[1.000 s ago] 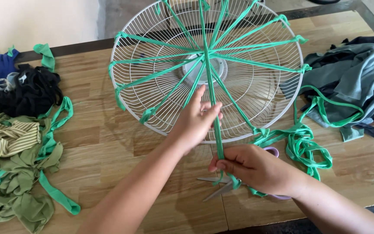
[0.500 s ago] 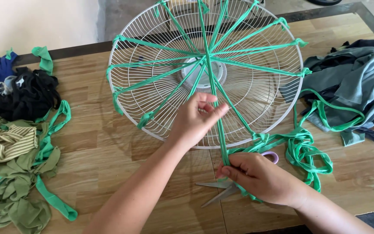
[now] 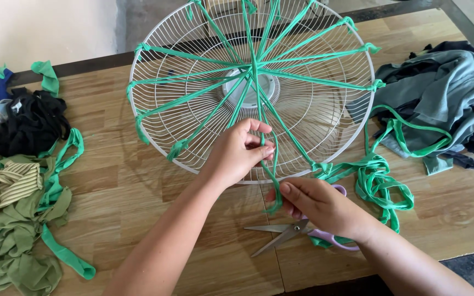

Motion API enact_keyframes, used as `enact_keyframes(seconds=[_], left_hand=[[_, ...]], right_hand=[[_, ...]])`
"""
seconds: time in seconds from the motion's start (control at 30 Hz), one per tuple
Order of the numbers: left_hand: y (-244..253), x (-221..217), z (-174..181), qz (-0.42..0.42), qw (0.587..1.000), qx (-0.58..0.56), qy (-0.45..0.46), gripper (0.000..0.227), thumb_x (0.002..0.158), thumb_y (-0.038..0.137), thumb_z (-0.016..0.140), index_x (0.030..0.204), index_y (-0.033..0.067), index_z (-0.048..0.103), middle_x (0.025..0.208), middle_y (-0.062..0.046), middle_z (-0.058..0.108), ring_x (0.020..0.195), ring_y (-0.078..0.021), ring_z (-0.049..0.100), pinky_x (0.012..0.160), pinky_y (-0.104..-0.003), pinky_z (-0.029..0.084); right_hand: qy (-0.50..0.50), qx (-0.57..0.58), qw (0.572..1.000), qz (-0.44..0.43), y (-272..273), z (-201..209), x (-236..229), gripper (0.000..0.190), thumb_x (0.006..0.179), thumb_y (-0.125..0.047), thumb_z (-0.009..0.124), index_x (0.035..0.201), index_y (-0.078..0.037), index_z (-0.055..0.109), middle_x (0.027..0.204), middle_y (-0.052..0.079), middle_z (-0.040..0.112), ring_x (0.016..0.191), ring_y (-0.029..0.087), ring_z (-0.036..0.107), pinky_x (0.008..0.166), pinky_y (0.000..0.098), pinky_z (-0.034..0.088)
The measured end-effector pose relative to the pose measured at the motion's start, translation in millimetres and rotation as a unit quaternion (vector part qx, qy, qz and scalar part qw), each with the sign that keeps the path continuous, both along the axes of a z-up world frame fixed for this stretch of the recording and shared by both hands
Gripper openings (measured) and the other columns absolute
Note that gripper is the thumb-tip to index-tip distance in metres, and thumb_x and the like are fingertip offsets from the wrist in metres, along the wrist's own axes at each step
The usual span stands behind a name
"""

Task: Weaving green fabric strips through a circular metal fan guard to create a craft item.

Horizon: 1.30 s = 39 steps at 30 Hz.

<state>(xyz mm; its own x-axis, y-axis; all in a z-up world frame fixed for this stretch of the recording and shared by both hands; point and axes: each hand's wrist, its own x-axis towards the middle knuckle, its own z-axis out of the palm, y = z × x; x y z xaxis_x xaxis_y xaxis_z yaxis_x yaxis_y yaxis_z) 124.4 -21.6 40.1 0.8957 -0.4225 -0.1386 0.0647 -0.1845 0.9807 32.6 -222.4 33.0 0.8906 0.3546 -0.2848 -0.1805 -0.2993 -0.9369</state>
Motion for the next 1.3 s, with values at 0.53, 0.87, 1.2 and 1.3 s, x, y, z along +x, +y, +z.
enact_keyframes(seconds=[0.53, 0.87, 1.2, 1.3], left_hand=[[9.3, -22.7, -0.9, 0.044, 0.985, -0.088, -0.138, 0.047, 0.093, 0.005, 0.073, 0.136, 0.01, 0.056, 0.11, -0.018, 0.077, 0.08, -0.0159, 0.072, 0.07, -0.029, 0.065], [10.6, -27.6, -24.1, 0.132, 0.972, -0.093, -0.172, 0.023, 0.102, 0.01, 0.06, 0.124, 0.0059, 0.065, 0.098, -0.017, 0.077, 0.075, -0.0176, 0.074, 0.066, -0.033, 0.065], [14.6, -66.1, -15.7, 0.024, 0.995, 0.058, -0.074, 0.04, 0.099, 0.007, 0.059, 0.138, 0.016, 0.053, 0.086, -0.011, 0.079, 0.061, -0.0198, 0.066, 0.06, -0.032, 0.055], [13.5, -81.2, -8.2, 0.029, 0.999, 0.004, -0.03, 0.043, 0.098, 0.003, 0.055, 0.14, 0.0112, 0.049, 0.089, -0.007, 0.076, 0.063, -0.0094, 0.06, 0.056, -0.025, 0.05]], right_hand=[[0.004, -0.268, 0.963, 0.032, 1.5, 62.2, 54.7, 0.035, 0.099, -0.034, 0.063, 0.089, -0.007, 0.083, 0.062, 0.012, 0.076, 0.059, 0.023, 0.068, 0.059, 0.0339, 0.056], [-0.163, -0.551, 0.811, 0.113, 37.1, -15.5, 124.7, 0.033, 0.083, -0.047, 0.06, 0.091, -0.022, 0.08, 0.084, 0.01, 0.076, 0.086, 0.035, 0.075, 0.073, 0.049, 0.061], [-0.159, -0.513, 0.835, 0.119, 36.9, -51.1, 113.1, 0.029, 0.078, -0.035, 0.063, 0.101, -0.023, 0.077, 0.098, 0.006, 0.077, 0.097, 0.034, 0.075, 0.084, 0.0495, 0.062], [-0.172, -0.509, 0.827, 0.167, 47.4, -20.2, 100.4, 0.014, 0.077, -0.024, 0.072, 0.087, -0.015, 0.074, 0.091, 0.005, 0.076, 0.082, 0.029, 0.074, 0.068, 0.0416, 0.061]])
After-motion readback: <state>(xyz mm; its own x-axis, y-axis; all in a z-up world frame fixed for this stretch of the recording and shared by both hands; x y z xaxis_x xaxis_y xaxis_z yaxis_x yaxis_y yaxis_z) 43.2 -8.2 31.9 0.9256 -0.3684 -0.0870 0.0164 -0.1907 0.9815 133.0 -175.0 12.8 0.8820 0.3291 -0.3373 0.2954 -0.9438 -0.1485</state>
